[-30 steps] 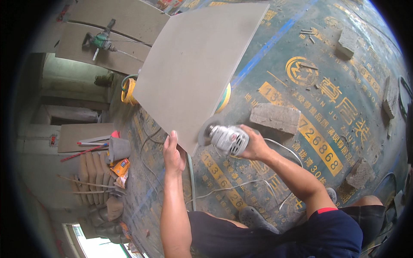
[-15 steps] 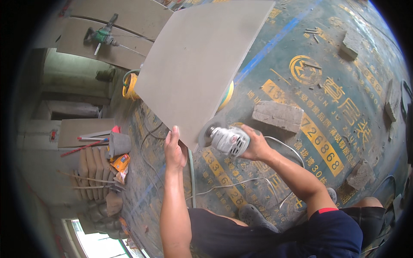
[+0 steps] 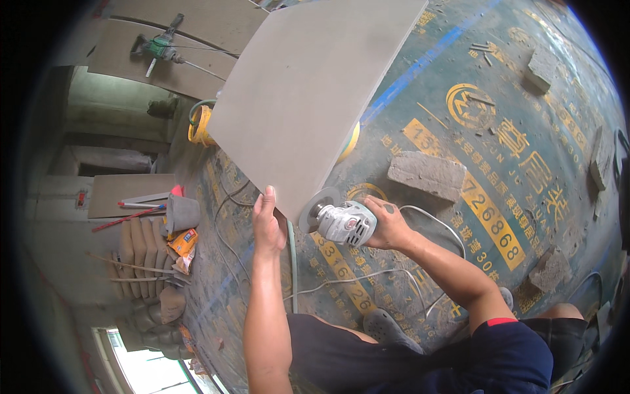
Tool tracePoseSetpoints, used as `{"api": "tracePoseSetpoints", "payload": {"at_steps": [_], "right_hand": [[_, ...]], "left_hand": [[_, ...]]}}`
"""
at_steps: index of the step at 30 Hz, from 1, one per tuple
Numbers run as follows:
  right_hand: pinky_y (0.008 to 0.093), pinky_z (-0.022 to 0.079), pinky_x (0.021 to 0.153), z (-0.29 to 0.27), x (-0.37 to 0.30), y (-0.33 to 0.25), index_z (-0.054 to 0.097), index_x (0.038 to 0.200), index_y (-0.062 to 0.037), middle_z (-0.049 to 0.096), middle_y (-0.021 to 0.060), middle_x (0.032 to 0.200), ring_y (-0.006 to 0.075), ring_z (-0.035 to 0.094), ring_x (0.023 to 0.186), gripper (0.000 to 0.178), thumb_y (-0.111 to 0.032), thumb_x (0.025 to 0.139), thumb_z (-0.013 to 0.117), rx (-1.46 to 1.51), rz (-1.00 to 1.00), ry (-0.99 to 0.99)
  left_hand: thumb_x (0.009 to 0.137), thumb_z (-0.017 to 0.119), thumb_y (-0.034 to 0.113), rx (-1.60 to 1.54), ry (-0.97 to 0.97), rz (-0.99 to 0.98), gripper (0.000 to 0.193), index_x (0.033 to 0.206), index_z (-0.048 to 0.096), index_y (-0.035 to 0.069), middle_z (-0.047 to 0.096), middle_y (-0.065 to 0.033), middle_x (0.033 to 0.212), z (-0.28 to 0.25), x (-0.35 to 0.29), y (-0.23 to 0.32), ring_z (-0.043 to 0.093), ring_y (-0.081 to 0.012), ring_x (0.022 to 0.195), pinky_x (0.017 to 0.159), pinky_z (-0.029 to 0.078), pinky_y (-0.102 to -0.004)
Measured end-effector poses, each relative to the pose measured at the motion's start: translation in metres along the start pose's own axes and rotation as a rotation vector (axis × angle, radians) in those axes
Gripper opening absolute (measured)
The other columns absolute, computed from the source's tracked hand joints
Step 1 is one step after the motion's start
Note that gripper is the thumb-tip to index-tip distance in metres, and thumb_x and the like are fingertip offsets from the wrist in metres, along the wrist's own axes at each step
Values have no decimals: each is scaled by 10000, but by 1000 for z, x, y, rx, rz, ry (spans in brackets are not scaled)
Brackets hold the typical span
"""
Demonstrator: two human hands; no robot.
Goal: The person uses an angle grinder to smooth and shape the edge of a ceramic tile while sitting on the floor.
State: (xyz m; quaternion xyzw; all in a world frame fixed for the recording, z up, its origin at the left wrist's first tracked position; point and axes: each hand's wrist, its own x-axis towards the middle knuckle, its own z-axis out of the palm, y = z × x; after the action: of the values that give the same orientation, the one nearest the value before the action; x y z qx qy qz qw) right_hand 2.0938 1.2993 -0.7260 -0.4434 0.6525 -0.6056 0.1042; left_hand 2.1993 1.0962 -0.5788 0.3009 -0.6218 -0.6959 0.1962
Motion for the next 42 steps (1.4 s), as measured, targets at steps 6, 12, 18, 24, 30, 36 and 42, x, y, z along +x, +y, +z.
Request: {"api": "tracePoseSetpoints", "payload": {"at_steps": [6,12,18,24,30,36,42], "right_hand": [[426,555,894,-16,7,10,575,1208,-28,664,173,1120,338,680,1028,728,-348,637,894,89,163,68],[438,560,874,-8,4,3,563,1228,-20,666,183,1099,363,678,1014,731,-327,645,881,60,94,3],[436,556,821,-4,4,-8,597,1177,-47,652,141,1062,355,670,961,637,-284,649,865,5,2,55],[421,555,821,-3,3,-4,603,1158,-40,653,144,1056,345,669,965,634,-270,631,872,26,14,59],[425,553,819,-3,2,-7,603,1167,-41,651,137,1039,342,667,962,629,-264,639,865,11,-23,89],[425,551,832,1,0,-10,607,1181,-44,650,137,1059,349,661,974,619,-245,651,855,-40,-12,-1],[431,550,828,-2,2,-7,606,1191,-42,653,160,1074,359,659,993,619,-263,663,842,97,43,54]], "left_hand": [[1075,423,295,20,22,5,440,1327,493,-59,601,-144,1290,5,-2,2,593,-238,1179,1016,461,-393],[1074,428,298,3,36,7,446,1331,492,-62,599,-141,1294,0,0,-1,588,-233,1186,1021,457,-384],[1072,431,297,8,31,-5,458,1348,476,-66,576,-147,1336,3,-1,1,567,-245,1226,1047,441,-393],[1068,445,303,18,22,3,464,1349,476,-64,576,-147,1336,4,-1,2,567,-247,1226,1045,443,-393],[1067,448,296,-8,20,-2,463,1353,467,-68,573,-148,1337,0,1,-1,564,-245,1229,1048,441,-393],[1054,504,300,-39,31,6,400,1254,525,-46,616,-119,1227,10,-4,5,600,-194,1128,988,476,-352],[1057,496,299,-40,59,8,404,1259,520,-50,617,-122,1224,1,1,-2,600,-197,1128,988,474,-349]]}}
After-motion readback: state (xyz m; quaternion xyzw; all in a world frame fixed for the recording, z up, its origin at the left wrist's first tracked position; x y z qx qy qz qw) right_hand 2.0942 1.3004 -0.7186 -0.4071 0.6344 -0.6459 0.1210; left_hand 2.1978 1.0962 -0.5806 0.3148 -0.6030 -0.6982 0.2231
